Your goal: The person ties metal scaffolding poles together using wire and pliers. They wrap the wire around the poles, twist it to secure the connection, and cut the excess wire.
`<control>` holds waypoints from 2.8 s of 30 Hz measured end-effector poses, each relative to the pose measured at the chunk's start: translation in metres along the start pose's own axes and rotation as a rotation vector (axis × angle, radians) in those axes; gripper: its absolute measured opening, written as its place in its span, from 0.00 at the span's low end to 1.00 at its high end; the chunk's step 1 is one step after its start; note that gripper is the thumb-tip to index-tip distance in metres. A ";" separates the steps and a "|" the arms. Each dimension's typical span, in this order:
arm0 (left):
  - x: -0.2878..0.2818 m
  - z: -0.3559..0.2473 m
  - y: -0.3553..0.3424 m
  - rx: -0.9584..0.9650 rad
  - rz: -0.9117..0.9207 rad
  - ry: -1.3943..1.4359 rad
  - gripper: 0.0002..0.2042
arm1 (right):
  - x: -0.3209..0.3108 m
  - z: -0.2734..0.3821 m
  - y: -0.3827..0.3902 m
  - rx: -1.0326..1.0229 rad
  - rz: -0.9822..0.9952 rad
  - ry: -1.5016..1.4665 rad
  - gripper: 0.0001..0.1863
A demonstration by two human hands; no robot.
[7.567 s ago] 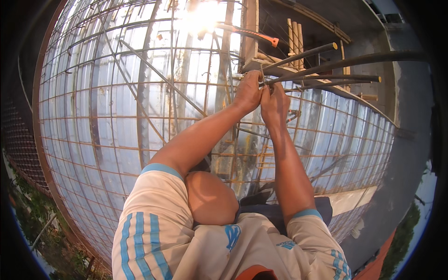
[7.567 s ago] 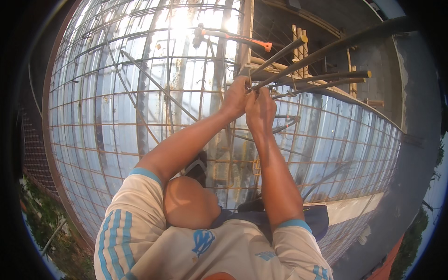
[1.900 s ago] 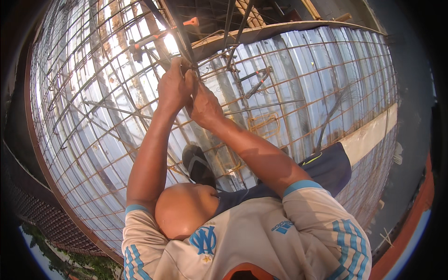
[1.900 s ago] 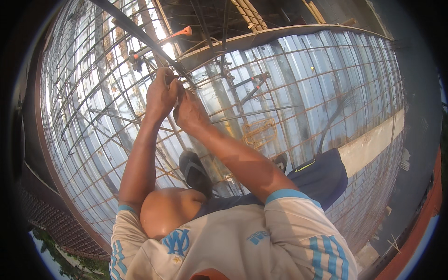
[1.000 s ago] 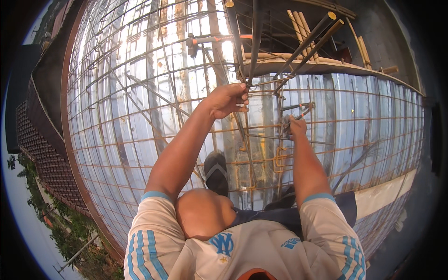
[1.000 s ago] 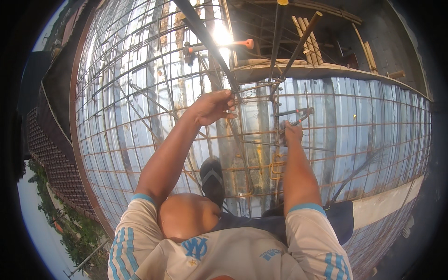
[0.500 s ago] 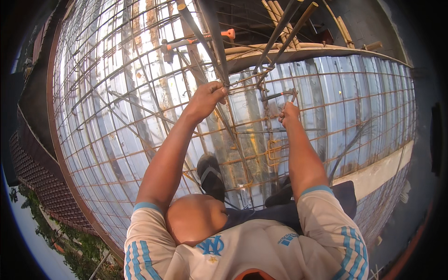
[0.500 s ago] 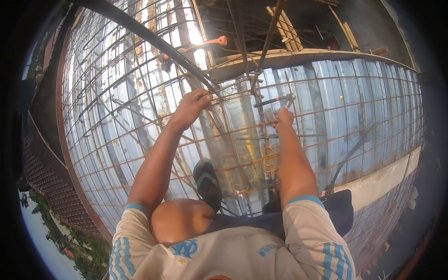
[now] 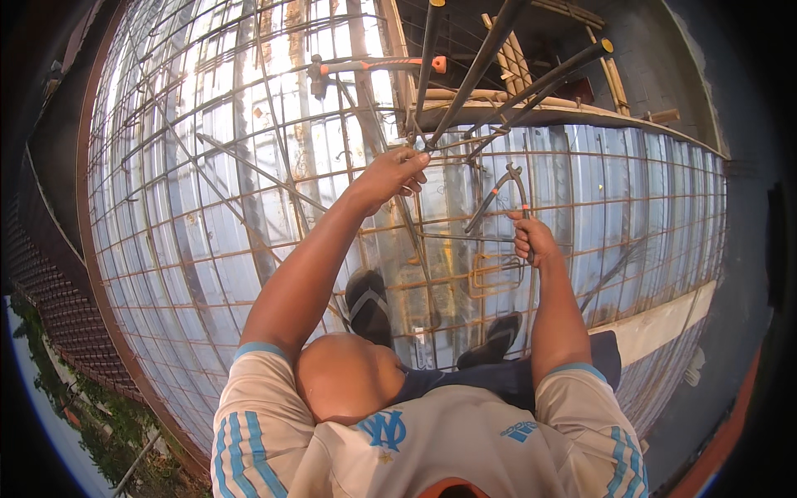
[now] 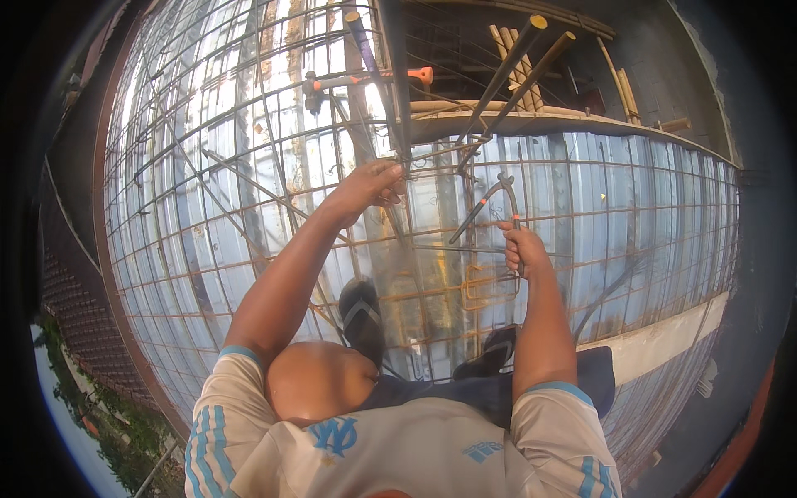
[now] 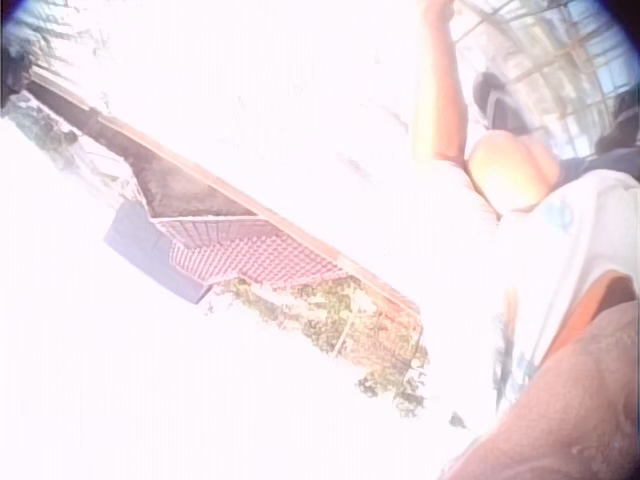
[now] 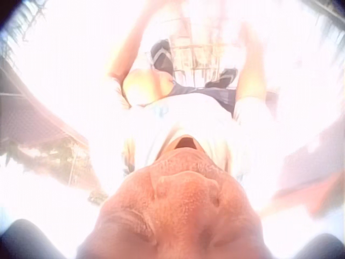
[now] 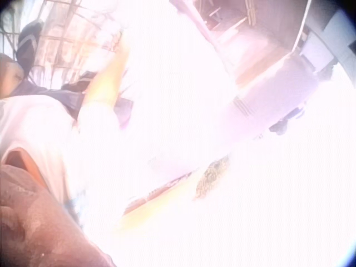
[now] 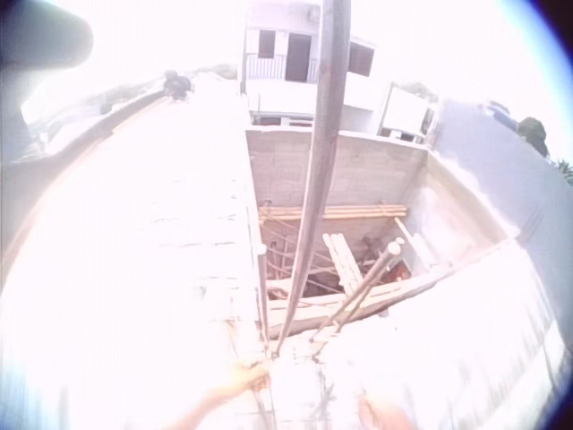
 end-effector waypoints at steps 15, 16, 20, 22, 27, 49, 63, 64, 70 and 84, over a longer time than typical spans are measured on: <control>0.046 0.051 0.035 0.097 0.385 -0.786 0.17 | 0.183 -0.071 0.065 -0.232 0.348 -0.077 0.38; 0.044 0.049 0.039 0.130 0.395 -0.840 0.17 | 0.189 -0.075 0.065 -0.204 0.406 -0.078 0.39; 0.028 0.044 0.055 0.025 0.538 -0.689 0.21 | 0.201 -0.074 0.077 -0.142 0.444 0.020 0.38; 0.019 0.035 0.058 0.002 0.563 -0.760 0.25 | 0.203 -0.081 0.072 -0.111 0.477 0.023 0.38; -0.046 0.004 0.028 -0.135 0.210 -0.483 0.31 | 0.213 -0.080 0.075 -0.316 0.403 -0.010 0.37; -0.046 -0.008 0.000 0.223 0.086 -0.521 0.17 | 0.254 -0.073 0.057 -0.322 0.432 -0.064 0.40; -0.036 -0.017 -0.002 0.028 0.154 -0.408 0.16 | 0.261 -0.063 0.051 -0.385 0.390 0.038 0.38; -0.035 -0.013 -0.001 0.012 0.155 -0.311 0.16 | 0.263 -0.062 0.054 -0.386 0.392 0.041 0.38; -0.027 -0.008 0.003 -0.105 0.154 -0.004 0.16 | 0.264 -0.072 0.044 -0.315 0.429 -0.205 0.32; 0.000 -0.002 0.011 -0.111 0.417 0.495 0.16 | 0.271 -0.063 0.050 -0.026 0.608 -0.496 0.11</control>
Point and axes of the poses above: each hand's wrist, its own y-axis away from the middle knuckle, its own x-axis out of the palm, z = x × y, the point moved 5 cm from there along -y, towards the middle knuckle, and after that the axes turned 7 degrees about -y, right-handed, at the moved point
